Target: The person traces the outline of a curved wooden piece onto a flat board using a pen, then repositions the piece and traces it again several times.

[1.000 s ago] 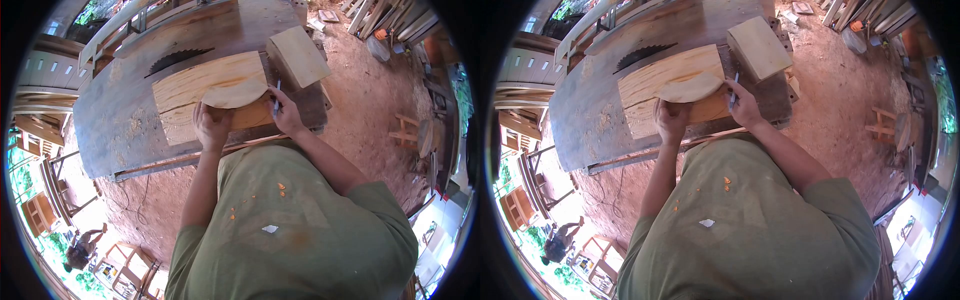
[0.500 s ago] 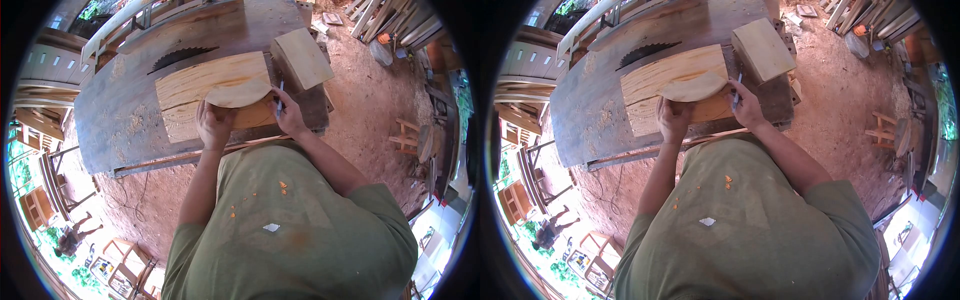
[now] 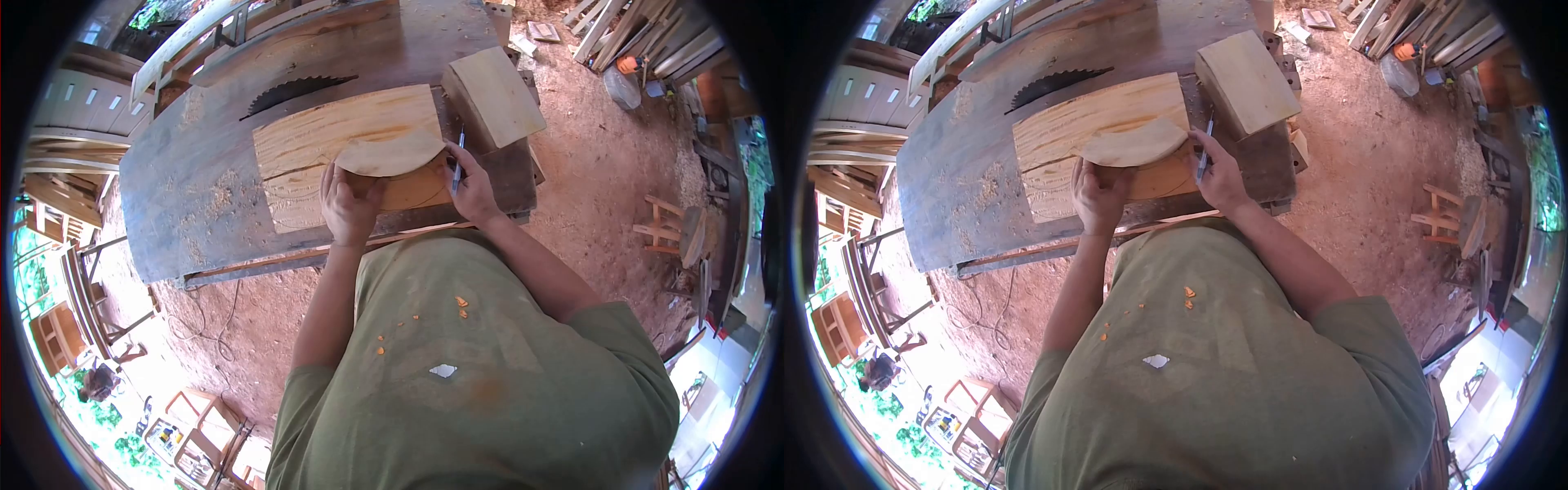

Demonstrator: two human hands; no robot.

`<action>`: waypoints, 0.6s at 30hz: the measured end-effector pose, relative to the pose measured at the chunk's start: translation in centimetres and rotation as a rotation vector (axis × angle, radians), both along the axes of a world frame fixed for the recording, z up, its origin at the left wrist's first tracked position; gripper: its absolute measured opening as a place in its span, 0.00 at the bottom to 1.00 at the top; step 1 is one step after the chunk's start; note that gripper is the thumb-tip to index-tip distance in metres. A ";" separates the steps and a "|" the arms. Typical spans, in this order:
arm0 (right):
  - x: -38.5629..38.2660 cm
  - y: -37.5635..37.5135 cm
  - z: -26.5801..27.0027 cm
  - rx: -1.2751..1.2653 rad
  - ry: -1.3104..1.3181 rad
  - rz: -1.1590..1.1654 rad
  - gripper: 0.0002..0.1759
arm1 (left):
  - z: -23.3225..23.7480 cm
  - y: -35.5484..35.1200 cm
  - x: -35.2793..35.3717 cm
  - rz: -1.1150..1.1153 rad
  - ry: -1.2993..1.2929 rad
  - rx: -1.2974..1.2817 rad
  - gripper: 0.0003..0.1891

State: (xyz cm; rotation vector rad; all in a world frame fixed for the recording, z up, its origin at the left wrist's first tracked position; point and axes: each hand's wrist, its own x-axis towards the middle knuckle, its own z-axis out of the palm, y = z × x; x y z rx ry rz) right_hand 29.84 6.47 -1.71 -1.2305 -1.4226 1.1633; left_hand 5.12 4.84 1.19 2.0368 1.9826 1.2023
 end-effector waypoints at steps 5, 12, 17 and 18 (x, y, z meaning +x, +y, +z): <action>-0.1 0.1 0.1 0.037 -0.026 0.024 0.27 | 0.0 0.1 -0.1 -0.045 -0.026 0.027 0.36; -0.3 0.1 0.2 0.068 0.024 0.009 0.26 | -0.1 0.3 -0.3 -0.076 -0.048 0.022 0.37; 0.0 0.3 -0.5 -0.003 -0.004 0.021 0.25 | 0.7 -0.1 0.3 0.035 -0.158 0.004 0.39; 0.0 0.4 -0.5 -0.002 -0.002 0.032 0.25 | 0.2 -0.2 0.2 0.045 -0.156 0.006 0.39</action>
